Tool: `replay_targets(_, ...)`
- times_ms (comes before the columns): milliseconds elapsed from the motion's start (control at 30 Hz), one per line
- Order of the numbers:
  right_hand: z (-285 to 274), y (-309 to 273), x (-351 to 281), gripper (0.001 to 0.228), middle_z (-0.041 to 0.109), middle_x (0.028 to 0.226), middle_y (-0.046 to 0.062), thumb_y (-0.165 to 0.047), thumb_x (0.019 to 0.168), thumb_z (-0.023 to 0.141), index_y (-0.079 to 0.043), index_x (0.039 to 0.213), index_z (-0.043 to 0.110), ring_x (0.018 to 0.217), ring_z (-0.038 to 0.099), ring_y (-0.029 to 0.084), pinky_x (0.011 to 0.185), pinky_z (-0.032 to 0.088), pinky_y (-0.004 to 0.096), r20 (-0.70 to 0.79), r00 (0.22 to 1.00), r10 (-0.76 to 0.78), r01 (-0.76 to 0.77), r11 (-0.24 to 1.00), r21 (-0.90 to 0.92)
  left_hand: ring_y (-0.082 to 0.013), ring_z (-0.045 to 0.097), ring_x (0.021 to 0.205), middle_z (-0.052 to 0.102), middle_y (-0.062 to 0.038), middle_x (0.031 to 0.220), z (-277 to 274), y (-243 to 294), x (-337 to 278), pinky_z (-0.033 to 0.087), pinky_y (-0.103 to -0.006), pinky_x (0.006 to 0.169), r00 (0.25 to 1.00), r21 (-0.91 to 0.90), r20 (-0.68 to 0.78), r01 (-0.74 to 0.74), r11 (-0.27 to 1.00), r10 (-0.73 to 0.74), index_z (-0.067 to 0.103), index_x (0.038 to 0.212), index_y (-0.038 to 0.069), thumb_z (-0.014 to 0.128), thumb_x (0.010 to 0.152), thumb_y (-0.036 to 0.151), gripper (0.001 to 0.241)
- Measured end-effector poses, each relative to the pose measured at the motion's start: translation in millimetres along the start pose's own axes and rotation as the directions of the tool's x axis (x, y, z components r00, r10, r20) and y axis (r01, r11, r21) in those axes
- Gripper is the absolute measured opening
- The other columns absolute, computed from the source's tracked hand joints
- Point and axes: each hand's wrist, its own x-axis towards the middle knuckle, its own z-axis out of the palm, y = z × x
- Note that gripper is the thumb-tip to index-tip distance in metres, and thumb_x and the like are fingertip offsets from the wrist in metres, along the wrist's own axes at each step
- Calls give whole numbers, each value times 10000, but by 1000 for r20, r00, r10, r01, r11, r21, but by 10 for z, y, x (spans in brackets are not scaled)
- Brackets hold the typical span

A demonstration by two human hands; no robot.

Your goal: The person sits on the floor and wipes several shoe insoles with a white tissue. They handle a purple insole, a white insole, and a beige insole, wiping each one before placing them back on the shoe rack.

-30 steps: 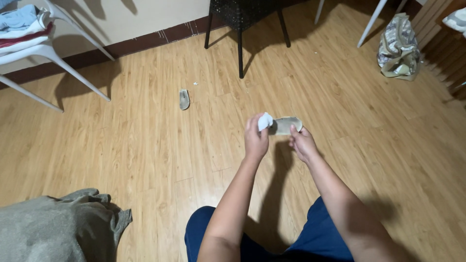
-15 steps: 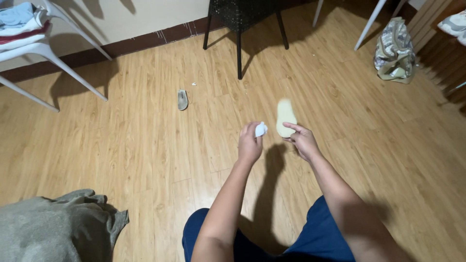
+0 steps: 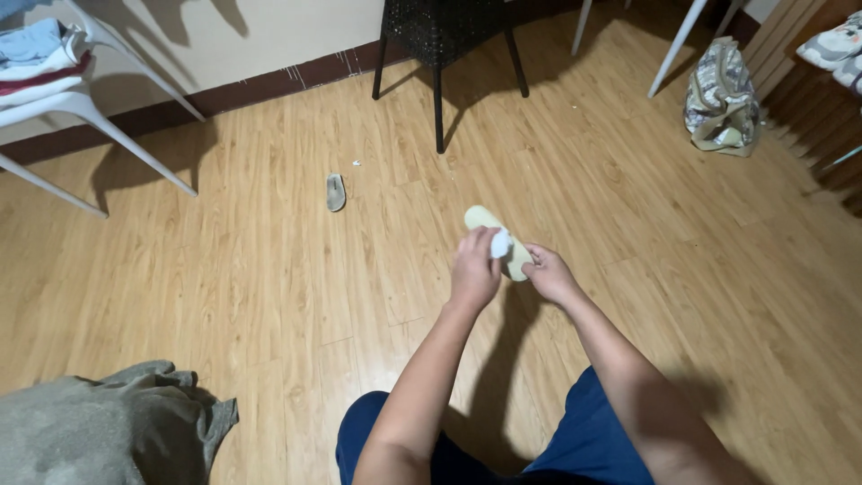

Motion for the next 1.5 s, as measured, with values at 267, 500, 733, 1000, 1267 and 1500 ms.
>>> replay_targets(267, 22, -148, -114, 513, 716, 1139, 165, 59, 834, 585, -25, 1335, 652, 910, 687, 185, 784, 625, 323, -36, 993, 110, -107, 991, 83, -404, 576, 1272, 615, -173, 1301, -82, -346, 141, 451, -501, 1111, 970, -84, -211, 106, 991, -122, 616, 1316, 115, 582, 921, 102, 397)
replay_targets(500, -35, 236, -11, 503, 700, 1191, 219, 27, 867, 679, 12, 1367, 621, 968, 704, 268, 808, 628, 394, -71, 979, 190, -176, 970, 169, -365, 572, 1268, 610, -124, 1262, 349, -277, -113, 432, -463, 1126, 994, -47, -104, 21, 999, -26, 618, 1322, 144, 587, 916, 123, 407)
replay_targets(733, -88, 397, 0, 499, 673, 1249, 129, -6, 911, 672, 17, 1398, 569, 998, 687, 192, 818, 637, 340, -101, 959, 267, -222, 920, 324, -314, 567, 1299, 603, -78, 1275, 432, -92, -401, 427, -429, 1135, 980, -120, 189, -43, 992, 65, 623, 1310, 185, 576, 929, 144, 386)
replay_targets(1000, -473, 312, -63, 340, 598, 1261, 74, 57, 961, 524, -117, 1197, 698, 1125, 612, 180, 847, 601, 285, -295, 929, 221, -100, 921, 376, -342, 581, 1296, 632, -153, 1280, 587, -205, -278, 469, -452, 1108, 932, -540, 234, 361, 760, -276, 688, 1263, 99, 732, 869, 59, 399)
replay_targets(1267, -847, -513, -456, 411, 571, 1237, 244, 118, 950, 495, 1, 1308, 659, 1095, 644, 353, 919, 614, 509, -460, 823, 333, -79, 869, 488, -213, 579, 1167, 628, -147, 1212, 860, 186, -99, 514, -395, 1019, 898, -664, 324, 440, 604, -298, 668, 1270, 12, 755, 843, -29, 438)
replay_targets(1500, -1067, -1205, -488, 500, 523, 1220, 245, -6, 908, 668, 1, 1396, 559, 1015, 665, 372, 815, 623, 507, -517, 797, 311, -67, 898, 436, -182, 614, 1128, 639, -118, 1182, 401, 861, 119, 528, -354, 990, 854, -673, 422, 520, 526, -304, 690, 1254, 27, 748, 861, -8, 398)
